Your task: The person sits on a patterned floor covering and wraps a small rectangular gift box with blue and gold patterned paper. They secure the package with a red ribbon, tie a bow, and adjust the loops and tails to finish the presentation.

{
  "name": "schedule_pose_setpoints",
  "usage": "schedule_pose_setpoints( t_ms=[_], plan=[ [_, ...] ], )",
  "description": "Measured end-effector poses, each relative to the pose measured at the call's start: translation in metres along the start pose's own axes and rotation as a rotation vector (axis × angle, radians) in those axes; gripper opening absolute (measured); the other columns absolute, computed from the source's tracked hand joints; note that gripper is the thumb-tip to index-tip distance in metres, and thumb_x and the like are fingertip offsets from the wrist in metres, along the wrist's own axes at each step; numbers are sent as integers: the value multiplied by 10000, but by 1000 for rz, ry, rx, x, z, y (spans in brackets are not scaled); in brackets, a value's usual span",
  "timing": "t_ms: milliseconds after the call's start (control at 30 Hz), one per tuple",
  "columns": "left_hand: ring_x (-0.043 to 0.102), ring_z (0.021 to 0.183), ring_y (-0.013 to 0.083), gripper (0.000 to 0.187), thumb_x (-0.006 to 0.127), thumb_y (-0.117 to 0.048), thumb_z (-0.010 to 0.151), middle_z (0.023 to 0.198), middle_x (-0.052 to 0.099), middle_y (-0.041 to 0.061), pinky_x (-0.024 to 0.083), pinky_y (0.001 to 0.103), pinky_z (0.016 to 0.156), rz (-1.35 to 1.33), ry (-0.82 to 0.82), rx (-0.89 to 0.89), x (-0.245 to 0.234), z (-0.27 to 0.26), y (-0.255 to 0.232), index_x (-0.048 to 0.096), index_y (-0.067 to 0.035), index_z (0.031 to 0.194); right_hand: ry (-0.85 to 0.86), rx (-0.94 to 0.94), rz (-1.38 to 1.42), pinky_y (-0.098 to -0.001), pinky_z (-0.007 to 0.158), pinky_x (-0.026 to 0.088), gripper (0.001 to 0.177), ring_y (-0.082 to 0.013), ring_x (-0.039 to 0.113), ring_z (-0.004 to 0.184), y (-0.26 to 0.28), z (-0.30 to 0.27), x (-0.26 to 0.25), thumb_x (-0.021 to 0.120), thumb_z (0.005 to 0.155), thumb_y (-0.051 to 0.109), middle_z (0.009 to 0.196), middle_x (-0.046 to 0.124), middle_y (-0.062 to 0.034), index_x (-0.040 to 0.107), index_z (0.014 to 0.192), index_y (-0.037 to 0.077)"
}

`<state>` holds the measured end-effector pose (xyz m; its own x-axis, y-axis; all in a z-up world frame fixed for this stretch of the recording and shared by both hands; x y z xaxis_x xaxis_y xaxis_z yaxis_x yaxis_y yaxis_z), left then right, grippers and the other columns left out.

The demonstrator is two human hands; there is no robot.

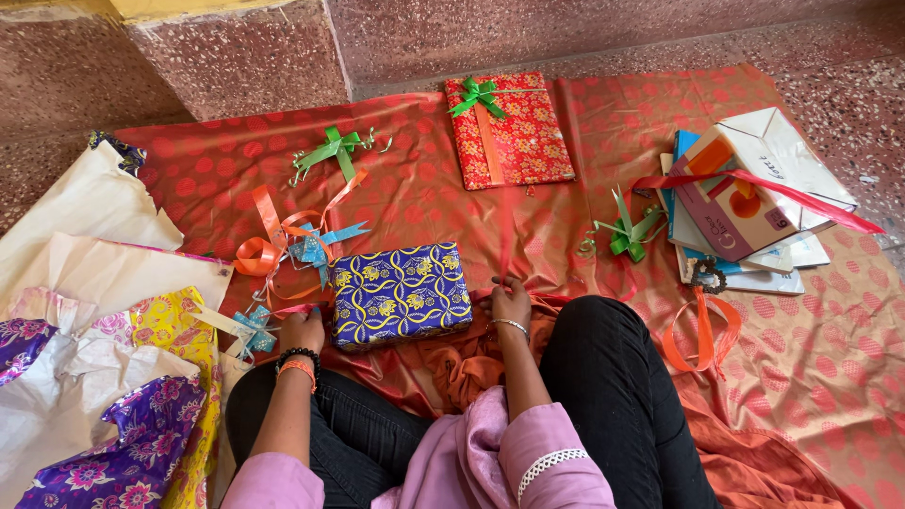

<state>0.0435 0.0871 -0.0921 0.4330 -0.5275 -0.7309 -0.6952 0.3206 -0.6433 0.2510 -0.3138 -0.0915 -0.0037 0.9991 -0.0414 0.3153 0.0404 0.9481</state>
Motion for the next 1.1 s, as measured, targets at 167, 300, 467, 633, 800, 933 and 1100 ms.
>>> schedule_pose_setpoints(
  t_ms=[167,300,467,633,800,933,1100],
  plan=[
    [690,866,460,453,568,-346,994,915,703,306,524,523,797,30,12,-6,0,-4,-4,727,71,917,58,131,166,-265,557,537,250,-145,690,632,-4,2,6,573,1001,165,841,702,-79,672,1179,21],
    [689,856,458,434,568,-341,986,901,703,297,519,525,790,-7,18,15,-4,-10,-11,720,60,916,158,185,219,-252,655,532,286,-131,673,744,0,-4,10,647,967,144,917,717,-56,660,1217,7],
    [697,842,453,415,559,-326,990,892,712,291,517,529,790,-19,41,6,-6,-14,-13,716,50,909,370,-52,31,-238,761,537,417,-104,667,841,14,-4,22,640,846,9,952,729,-28,684,1258,55],
    [679,878,453,383,574,-315,968,933,710,286,509,527,790,-33,14,70,-5,-10,-13,720,38,937,379,-154,-175,-241,737,521,289,-99,629,793,6,-3,24,745,859,51,889,704,-46,737,1146,18],
    [691,872,451,412,570,-324,987,937,712,297,516,520,799,-2,39,18,-1,-8,-8,723,56,942,279,-87,-172,-268,669,517,225,-110,635,724,5,-3,21,804,856,123,836,716,-44,713,1015,-7],
    [687,851,446,395,570,-317,980,923,707,289,515,518,779,-26,28,34,-4,-10,-13,711,50,943,226,-38,-183,-281,644,525,232,-119,638,687,5,-2,16,817,848,127,821,718,-50,682,985,-2],
    [690,792,426,412,569,-317,993,872,704,280,509,514,746,-32,49,-11,-7,-16,-15,695,63,897,122,-109,-89,-294,624,568,242,-137,684,672,1,7,7,725,821,9,864,740,-96,635,1045,-11]
  ],
)
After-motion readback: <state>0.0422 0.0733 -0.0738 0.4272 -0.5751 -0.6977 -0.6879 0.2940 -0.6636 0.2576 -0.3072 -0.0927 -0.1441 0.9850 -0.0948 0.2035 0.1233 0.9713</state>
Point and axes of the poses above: each hand's wrist, its own z-axis towards the middle knuckle, its own x-axis out of the palm, y = z × x, the point moved 6 cm from there along z, towards the middle knuckle
